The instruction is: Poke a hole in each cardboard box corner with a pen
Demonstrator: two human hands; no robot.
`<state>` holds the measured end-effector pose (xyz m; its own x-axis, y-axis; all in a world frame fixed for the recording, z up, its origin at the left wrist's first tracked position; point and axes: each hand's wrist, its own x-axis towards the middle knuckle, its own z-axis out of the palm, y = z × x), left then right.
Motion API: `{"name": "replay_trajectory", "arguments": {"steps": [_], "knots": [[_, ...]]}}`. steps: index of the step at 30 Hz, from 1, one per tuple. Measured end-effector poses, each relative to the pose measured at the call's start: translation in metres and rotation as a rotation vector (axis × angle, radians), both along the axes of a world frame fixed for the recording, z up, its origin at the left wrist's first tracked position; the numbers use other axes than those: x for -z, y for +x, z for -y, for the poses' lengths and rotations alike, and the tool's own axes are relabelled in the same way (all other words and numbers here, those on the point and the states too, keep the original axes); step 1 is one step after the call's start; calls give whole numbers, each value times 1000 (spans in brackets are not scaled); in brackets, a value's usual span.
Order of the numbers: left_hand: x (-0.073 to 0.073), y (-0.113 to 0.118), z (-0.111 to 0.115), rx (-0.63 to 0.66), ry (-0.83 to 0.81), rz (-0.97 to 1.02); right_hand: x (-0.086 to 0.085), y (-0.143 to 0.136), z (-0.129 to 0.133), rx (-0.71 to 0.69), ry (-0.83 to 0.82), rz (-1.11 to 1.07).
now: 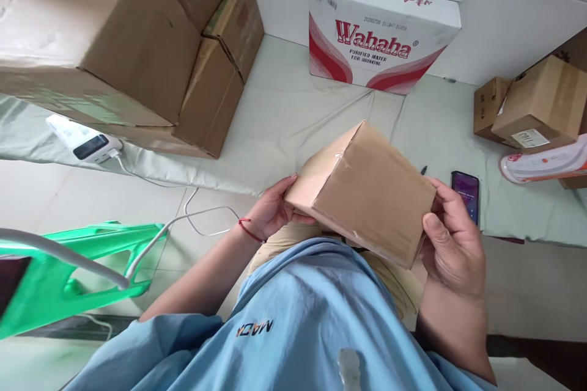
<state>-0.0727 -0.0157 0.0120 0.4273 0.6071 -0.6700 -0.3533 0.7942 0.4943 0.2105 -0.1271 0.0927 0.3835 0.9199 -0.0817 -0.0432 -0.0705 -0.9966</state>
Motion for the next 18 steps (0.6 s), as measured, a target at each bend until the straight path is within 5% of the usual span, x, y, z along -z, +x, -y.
{"name": "replay_trajectory", "arguments": {"steps": [4,11,18], "knots": [[2,-2,2,-7,97,17,3,0,-4,-2,53,-44],[13,-6,6,51,523,65,28,22,-2,172,47,-87],[23,-5,11,133,529,28,37,28,-1,198,13,-97]]}}
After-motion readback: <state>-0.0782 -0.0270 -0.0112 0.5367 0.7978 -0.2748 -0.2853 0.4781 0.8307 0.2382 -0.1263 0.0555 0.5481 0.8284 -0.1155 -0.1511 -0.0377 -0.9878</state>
